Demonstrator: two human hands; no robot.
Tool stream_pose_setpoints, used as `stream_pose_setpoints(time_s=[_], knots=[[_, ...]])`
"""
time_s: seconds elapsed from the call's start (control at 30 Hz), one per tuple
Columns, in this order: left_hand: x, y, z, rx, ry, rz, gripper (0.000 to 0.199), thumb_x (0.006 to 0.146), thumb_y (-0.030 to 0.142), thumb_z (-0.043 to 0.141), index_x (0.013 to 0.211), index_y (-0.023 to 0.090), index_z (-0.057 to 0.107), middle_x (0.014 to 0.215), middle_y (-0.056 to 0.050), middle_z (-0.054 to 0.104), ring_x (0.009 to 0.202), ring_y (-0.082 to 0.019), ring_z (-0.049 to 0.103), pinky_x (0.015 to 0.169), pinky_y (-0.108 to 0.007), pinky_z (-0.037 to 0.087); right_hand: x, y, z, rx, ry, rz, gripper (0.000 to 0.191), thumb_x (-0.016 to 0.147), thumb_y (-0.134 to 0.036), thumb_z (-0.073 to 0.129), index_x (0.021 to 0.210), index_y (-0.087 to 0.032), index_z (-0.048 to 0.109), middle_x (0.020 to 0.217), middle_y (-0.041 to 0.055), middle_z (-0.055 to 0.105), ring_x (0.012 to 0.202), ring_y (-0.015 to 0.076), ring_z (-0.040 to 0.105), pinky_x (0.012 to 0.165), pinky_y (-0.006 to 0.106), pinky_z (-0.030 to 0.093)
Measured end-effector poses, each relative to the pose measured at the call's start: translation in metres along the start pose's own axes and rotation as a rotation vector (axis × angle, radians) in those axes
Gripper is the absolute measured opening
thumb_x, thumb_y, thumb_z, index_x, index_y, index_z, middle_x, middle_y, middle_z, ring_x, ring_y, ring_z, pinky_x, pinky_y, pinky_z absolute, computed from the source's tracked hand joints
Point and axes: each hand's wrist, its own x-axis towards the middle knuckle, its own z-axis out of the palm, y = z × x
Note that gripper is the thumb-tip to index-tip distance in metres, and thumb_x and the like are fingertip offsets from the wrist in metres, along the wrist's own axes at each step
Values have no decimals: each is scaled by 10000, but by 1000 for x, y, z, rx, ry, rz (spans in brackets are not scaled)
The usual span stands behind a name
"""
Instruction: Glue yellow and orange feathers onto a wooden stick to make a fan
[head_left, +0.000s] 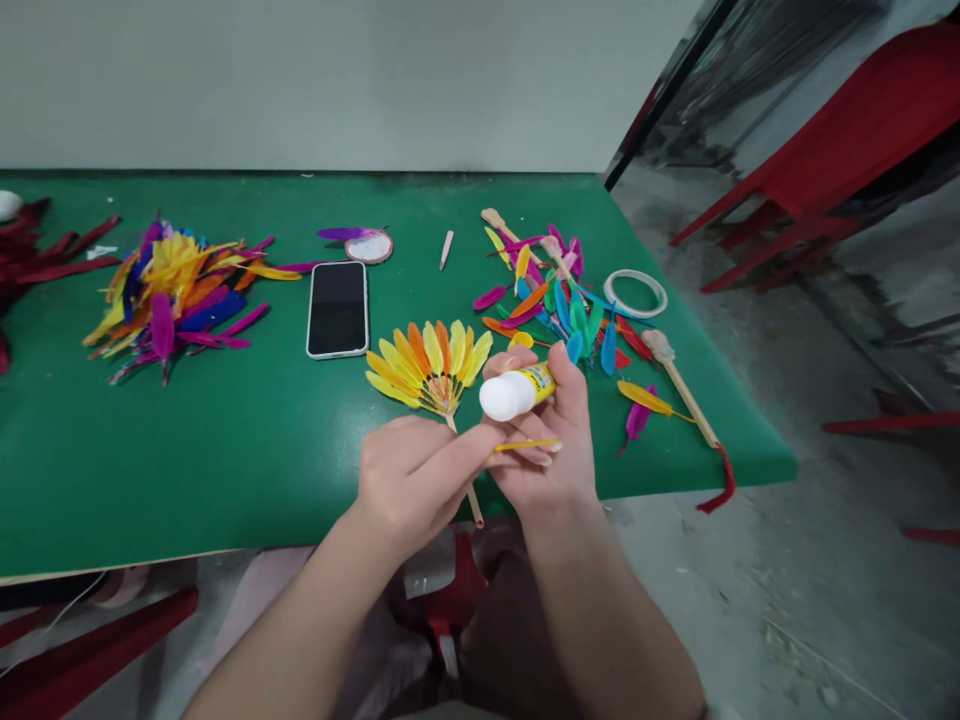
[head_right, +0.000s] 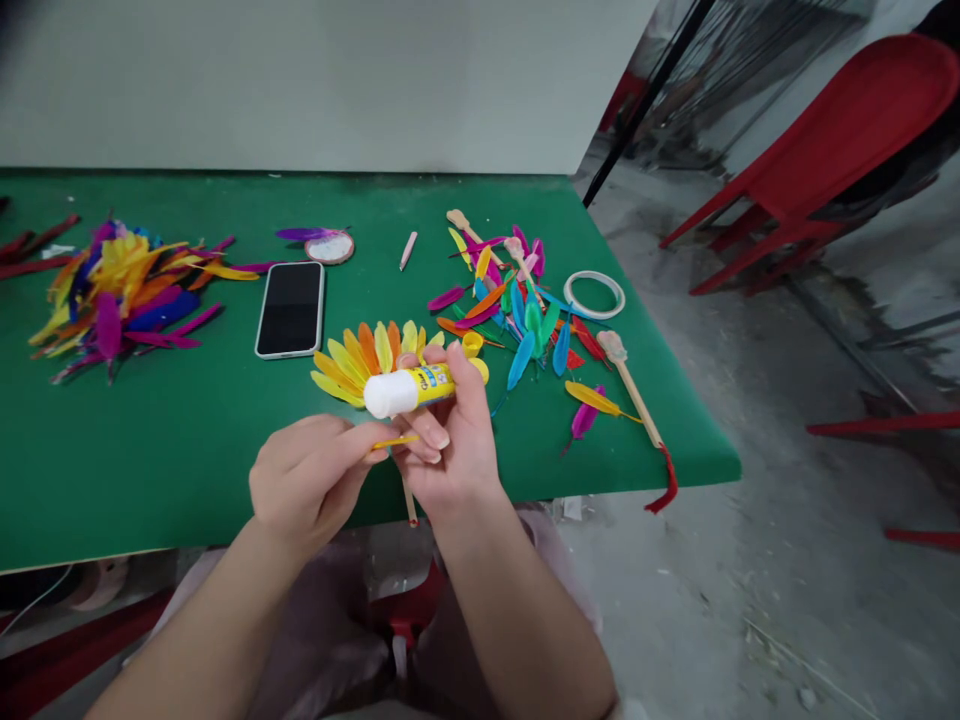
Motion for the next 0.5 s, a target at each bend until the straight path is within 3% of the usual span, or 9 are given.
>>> stream_pose_setpoints(time_s=[0.5], knots=[[4, 1, -5, -61, 3, -43, 147, 862, 155, 495, 884, 121, 637, 515, 20, 551, 461, -85, 482, 501, -200, 376, -1, 0, 1, -42, -60, 27, 177, 710, -300, 667, 695, -164, 556, 659, -63, 637, 236, -54, 341, 216, 40, 209]])
